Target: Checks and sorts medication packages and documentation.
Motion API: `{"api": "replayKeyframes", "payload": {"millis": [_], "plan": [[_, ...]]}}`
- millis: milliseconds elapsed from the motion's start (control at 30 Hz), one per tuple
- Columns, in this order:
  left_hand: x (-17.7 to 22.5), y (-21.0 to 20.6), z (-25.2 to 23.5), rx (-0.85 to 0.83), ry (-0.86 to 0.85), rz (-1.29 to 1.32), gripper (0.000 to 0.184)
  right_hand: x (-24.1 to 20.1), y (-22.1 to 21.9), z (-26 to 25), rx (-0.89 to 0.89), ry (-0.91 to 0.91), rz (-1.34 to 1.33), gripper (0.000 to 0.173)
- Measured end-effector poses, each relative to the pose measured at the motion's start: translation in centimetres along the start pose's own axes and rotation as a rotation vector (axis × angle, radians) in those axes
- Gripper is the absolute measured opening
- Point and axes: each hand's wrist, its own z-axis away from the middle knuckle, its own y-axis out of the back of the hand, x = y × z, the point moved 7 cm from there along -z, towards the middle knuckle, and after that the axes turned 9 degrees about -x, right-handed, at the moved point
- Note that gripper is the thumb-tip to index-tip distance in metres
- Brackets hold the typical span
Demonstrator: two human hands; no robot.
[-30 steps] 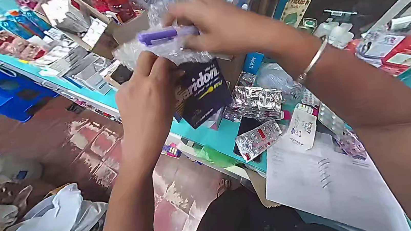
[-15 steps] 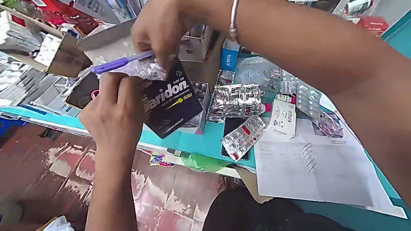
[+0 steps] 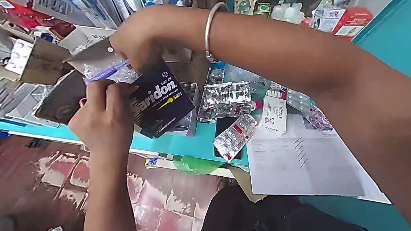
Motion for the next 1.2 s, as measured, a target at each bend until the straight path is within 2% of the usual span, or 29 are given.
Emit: {"api": "replayKeyframes", "payload": {"millis": [67,133,200,233,300,333,400,467,533,567,600,667,733,833,867,933,1000,1067,1200], "plan": [[-0.2,0.1,-0.9,-0.049,0.057,0.02,0.027,0.5,0.0,1.4,0.078,0.048,-0.061,0.018],[-0.9,0.2,-1.1,-0.132,0.131,0.043,0.032,1.3,-0.2,4.6,0.312,0.029,-0.179,0.031],[-1.7,0.2,-0.8,-0.172,0.226,0.072,0.044,2.3,-2.6,8.9,0.511,-0.023,-0.25,0.038],[-1.9,0.3,-0.7,-0.162,0.259,0.074,0.049,2.8,-5.5,10.3,0.505,-0.035,-0.29,0.043],[-1.3,0.6,-0.4,-0.105,0.276,0.088,0.053,3.3,-13.6,11.3,0.195,-0.097,-0.348,0.06],[-0.6,0.7,0.0,-0.068,0.265,0.098,0.051,3.8,-17.9,11.1,0.063,-0.131,-0.328,0.062],[1.1,0.8,1.7,0.011,0.206,0.105,0.045,5.0,-23.5,11.5,0.03,-0.147,-0.258,0.044],[2.8,0.8,3.4,0.085,0.092,0.105,0.038,6.8,-23.9,13.9,0.302,-0.094,-0.192,0.025],[4.4,0.6,4.8,0.129,0.007,0.104,0.03,9.0,-22.8,17.5,0.663,-0.07,-0.104,0.023],[4.9,0.3,5.1,0.132,-0.015,0.095,0.028,10.2,-22.4,18.9,0.748,-0.13,-0.066,0.025],[5.3,0.0,5.2,0.115,-0.02,0.101,0.028,11.5,-22.4,19.8,0.75,-0.217,-0.044,0.025],[6.0,-1.1,5.3,-0.005,0.007,0.175,0.03,14.0,-23.4,20.0,0.631,-0.412,-0.043,0.027],[7.7,-2.8,6.0,-0.201,0.046,0.354,0.034,15.7,-25.1,19.3,0.501,-0.576,-0.057,0.034],[10.9,-6.1,8.3,-0.433,0.119,0.682,0.036,14.8,-24.6,17.8,0.428,-0.646,-0.154,0.054],[11.7,-7.4,9.0,-0.481,0.148,0.762,0.035,13.5,-24.1,17.0,0.448,-0.606,-0.202,0.05],[12.8,-9.7,9.9,-0.562,0.207,0.833,0.035,10.9,-24.3,14.2,0.45,-0.455,-0.322,0.026],[13.2,-11.4,9.8,-0.631,0.249,0.824,0.037,9.3,-25.7,10.4,0.248,-0.384,-0.399,0.02],[13.6,-12.7,9.6,-0.667,0.29,0.823,0.039,8.9,-27.0,7.5,0.059,-0.427,-0.333,0.022],[13.6,-13.7,9.8,-0.633,0.341,0.918,0.043,8.9,-26.4,6.5,-0.002,-0.562,-0.287,0.016]]}}
